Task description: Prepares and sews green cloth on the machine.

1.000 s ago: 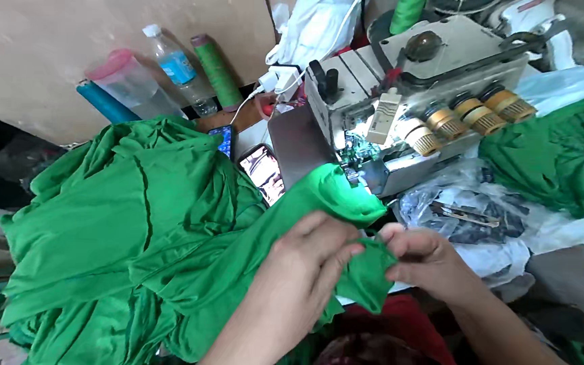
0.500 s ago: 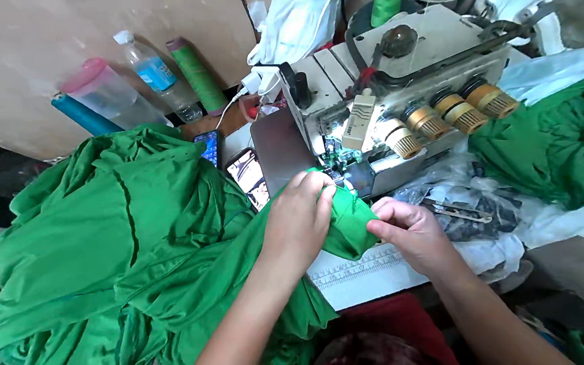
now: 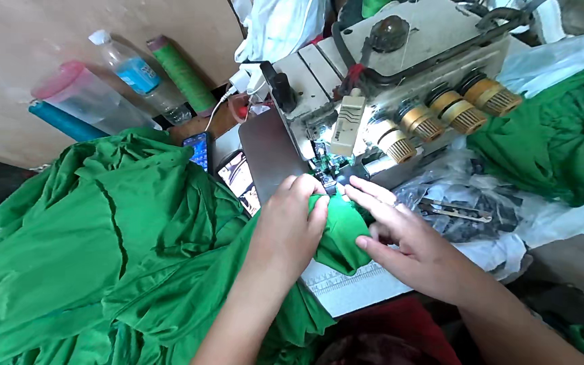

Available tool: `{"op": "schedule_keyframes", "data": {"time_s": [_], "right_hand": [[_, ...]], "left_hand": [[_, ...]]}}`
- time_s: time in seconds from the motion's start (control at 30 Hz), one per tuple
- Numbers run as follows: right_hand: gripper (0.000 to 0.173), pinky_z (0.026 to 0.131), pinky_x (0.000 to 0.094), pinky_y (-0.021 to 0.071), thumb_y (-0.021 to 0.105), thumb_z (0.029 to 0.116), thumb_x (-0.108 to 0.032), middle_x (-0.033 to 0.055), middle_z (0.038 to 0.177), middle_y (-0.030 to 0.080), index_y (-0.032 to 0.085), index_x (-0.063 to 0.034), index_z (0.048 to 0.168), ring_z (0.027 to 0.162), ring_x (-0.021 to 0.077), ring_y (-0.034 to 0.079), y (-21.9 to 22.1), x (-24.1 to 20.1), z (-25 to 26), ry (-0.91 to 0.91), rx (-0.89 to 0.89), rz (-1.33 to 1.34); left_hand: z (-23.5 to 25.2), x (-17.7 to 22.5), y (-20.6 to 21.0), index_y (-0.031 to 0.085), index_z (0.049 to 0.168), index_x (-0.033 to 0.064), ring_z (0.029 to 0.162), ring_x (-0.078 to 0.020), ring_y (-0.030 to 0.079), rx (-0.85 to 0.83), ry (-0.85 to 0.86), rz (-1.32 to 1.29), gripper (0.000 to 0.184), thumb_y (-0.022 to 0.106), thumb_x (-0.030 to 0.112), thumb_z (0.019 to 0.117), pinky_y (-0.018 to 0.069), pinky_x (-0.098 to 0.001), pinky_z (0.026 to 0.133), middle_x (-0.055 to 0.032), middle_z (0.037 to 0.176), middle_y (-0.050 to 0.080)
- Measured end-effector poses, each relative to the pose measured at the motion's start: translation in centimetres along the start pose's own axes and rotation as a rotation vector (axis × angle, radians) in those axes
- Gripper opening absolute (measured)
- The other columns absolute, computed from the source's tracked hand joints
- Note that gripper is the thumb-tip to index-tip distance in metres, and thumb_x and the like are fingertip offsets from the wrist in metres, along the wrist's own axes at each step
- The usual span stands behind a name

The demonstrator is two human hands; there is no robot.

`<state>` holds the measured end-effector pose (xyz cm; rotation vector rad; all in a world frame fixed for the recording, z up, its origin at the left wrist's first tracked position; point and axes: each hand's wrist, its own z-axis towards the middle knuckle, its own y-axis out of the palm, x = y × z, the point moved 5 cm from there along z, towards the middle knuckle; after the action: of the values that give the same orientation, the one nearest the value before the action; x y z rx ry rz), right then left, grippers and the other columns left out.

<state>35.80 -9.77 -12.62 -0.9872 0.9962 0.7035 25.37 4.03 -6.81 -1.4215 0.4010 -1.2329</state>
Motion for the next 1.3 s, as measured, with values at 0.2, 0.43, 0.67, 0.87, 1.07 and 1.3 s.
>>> {"op": "schedule_keyframes", "data": {"time_s": [0.2,0.43,0.67,0.87,1.07,1.3], "right_hand": [[0.054,0.056,0.0141,0.0562,0.069,0.0921,-0.011,0.0011,0.118,0.066,0.051,-0.0113,0.143,0.064,-0.0003,0.064,0.0,0.1,0.6,0.050,0.206,0.371],[0.019,0.081,0.0196,0.0610,0.064,0.0965,-0.002,-0.0005,0.112,0.075,0.068,-0.0051,0.115,0.092,0.0038,0.072,0.0,-0.7,0.2,-0.244,0.232,0.398],[0.022,0.081,0.0172,0.0597,0.071,0.0922,-0.013,-0.0032,0.101,0.073,0.066,-0.0094,0.113,0.088,-0.0002,0.070,-0.8,-2.1,2.0,-0.338,0.150,0.074],[0.023,0.064,0.0086,0.0472,0.059,0.1008,-0.023,-0.0054,0.083,0.062,0.074,-0.0076,0.095,0.073,-0.0063,0.056,-1.4,-3.5,4.0,-0.381,0.041,-0.186],[0.034,0.058,0.0119,0.0492,0.057,0.1019,-0.042,-0.0070,0.089,0.064,0.069,-0.0115,0.110,0.067,-0.0067,0.056,-0.8,-3.5,3.8,-0.332,-0.096,-0.205],[0.036,0.062,0.0109,0.0433,0.055,0.1033,-0.033,-0.0045,0.080,0.060,0.067,-0.0103,0.077,0.072,-0.0050,0.054,-0.9,-4.8,2.9,-0.452,-0.093,-0.252]], "left_hand": [[3.1,-0.5,-0.5,0.070,0.101,-0.0016,0.090,-0.0298,0.068,-0.007,-0.070,0.056,0.018,0.061,0.013,0.0968,0.0555,-0.0499,0.077,-0.0164,0.096,0.069],[1.4,-1.8,-1.8,0.057,0.117,0.0071,0.076,-0.0078,0.065,0.082,-0.111,-0.355,0.025,0.067,0.013,0.0958,0.0573,-0.0260,0.065,-0.0045,0.109,0.065],[-1.2,-1.4,-3.7,0.060,0.122,0.0168,0.099,-0.0054,0.069,0.070,0.162,-1.104,0.040,0.062,-0.006,0.0888,0.0579,-0.0230,0.086,0.0035,0.119,0.070],[0.1,-0.4,-5.5,0.073,0.109,0.0032,0.097,-0.0125,0.067,0.094,0.477,-0.078,0.017,0.062,0.005,0.0965,0.0548,-0.0264,0.089,-0.0068,0.102,0.071],[-0.4,1.7,-7.3,0.075,0.097,0.0010,0.089,-0.0172,0.070,-0.046,0.467,-0.031,0.019,0.059,0.010,0.1001,0.0551,-0.0335,0.087,-0.0085,0.095,0.074],[-0.8,-1.1,-3.9,0.070,0.083,0.0002,0.070,-0.0069,0.061,0.099,0.269,-0.205,0.010,0.066,0.001,0.0917,0.0496,-0.0210,0.065,-0.0045,0.075,0.066]]}}
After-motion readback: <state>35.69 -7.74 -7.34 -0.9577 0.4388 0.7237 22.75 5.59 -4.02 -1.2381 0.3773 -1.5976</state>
